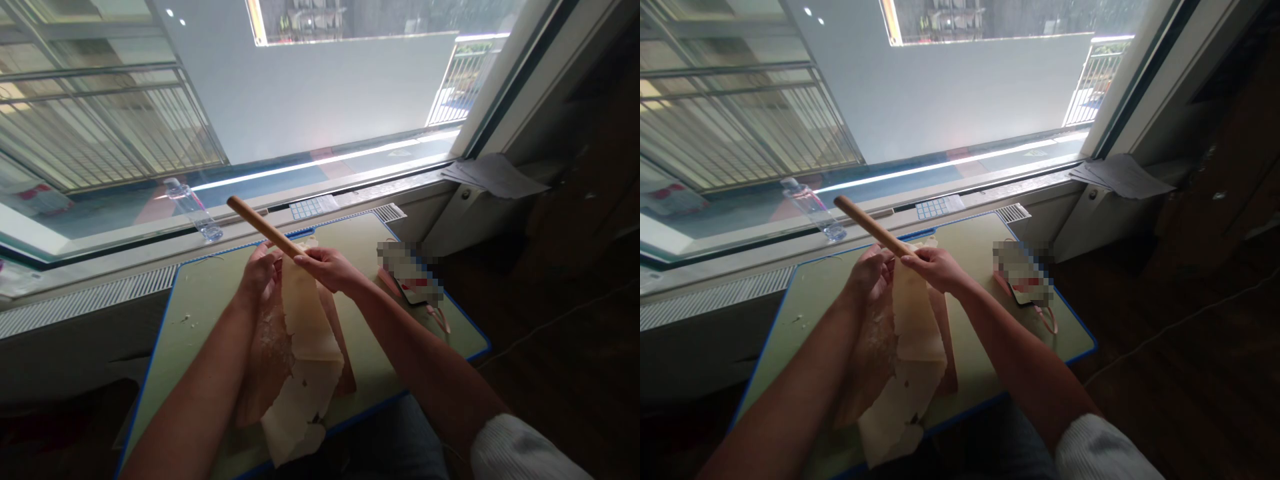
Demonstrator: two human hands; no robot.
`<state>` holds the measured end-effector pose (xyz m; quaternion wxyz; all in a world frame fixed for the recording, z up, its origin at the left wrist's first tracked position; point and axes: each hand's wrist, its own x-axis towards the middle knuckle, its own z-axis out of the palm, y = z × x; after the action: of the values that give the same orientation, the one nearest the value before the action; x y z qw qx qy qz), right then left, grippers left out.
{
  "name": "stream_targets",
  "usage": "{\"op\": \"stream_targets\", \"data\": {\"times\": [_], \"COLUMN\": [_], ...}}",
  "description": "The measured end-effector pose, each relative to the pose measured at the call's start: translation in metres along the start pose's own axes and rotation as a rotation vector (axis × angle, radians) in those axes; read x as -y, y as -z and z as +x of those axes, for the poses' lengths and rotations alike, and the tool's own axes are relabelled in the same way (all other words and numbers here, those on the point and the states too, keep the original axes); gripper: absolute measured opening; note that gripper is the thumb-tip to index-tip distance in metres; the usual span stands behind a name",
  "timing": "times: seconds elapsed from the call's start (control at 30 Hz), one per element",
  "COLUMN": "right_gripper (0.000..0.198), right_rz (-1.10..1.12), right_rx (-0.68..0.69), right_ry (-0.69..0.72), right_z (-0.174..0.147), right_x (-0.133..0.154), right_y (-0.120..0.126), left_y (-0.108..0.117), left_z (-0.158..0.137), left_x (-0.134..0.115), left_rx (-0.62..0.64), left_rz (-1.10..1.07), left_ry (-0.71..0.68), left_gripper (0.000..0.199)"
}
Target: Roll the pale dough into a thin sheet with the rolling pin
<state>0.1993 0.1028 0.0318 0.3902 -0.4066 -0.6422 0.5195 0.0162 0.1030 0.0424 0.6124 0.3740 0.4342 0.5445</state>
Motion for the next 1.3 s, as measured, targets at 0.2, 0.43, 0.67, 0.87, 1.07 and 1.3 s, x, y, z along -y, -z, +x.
{"op": "stream_targets", "data": {"times": [0.2,0.43,0.67,0.87,1.07,1.3], "right_gripper": [0.048,0.036,0.037,0.033,0.028,0.025], "right_rz": [-0.039,-0.283,-0.408,-0.697,-0.845,-1.067], "right_rx": [-0.075,-0.188,-0.119,-0.108,-0.051,-0.006], "right_ry": [-0.012,-0.134,-0.216,-0.222,-0.011,0.088], "right_z": [0.035,0.060,0.058,0.025,-0.039,-0.036], "right_x": [0.005,-0.004,0.001,0.011,0.009,0.006], "right_y": [0.003,0.009,0.019,0.033,0.012,0.004], "left_y": [-0.006,0.009,0.041,0.043,0.037,0.015], "left_z": [0.022,0.016,-0.117,-0.190,-0.186,-0.064], "left_x": [-0.009,0.008,0.022,0.040,0.027,-0.012], "left_rx": [-0.004,-0.158,0.031,0.078,0.040,-0.179], "left_rz": [0.076,0.515,1.156,1.308,1.286,1.404], "left_ry": [-0.077,-0.185,-0.351,-0.325,-0.379,-0.545], "left_gripper": [0.074,0.068,0.036,0.035,0.032,0.039]}}
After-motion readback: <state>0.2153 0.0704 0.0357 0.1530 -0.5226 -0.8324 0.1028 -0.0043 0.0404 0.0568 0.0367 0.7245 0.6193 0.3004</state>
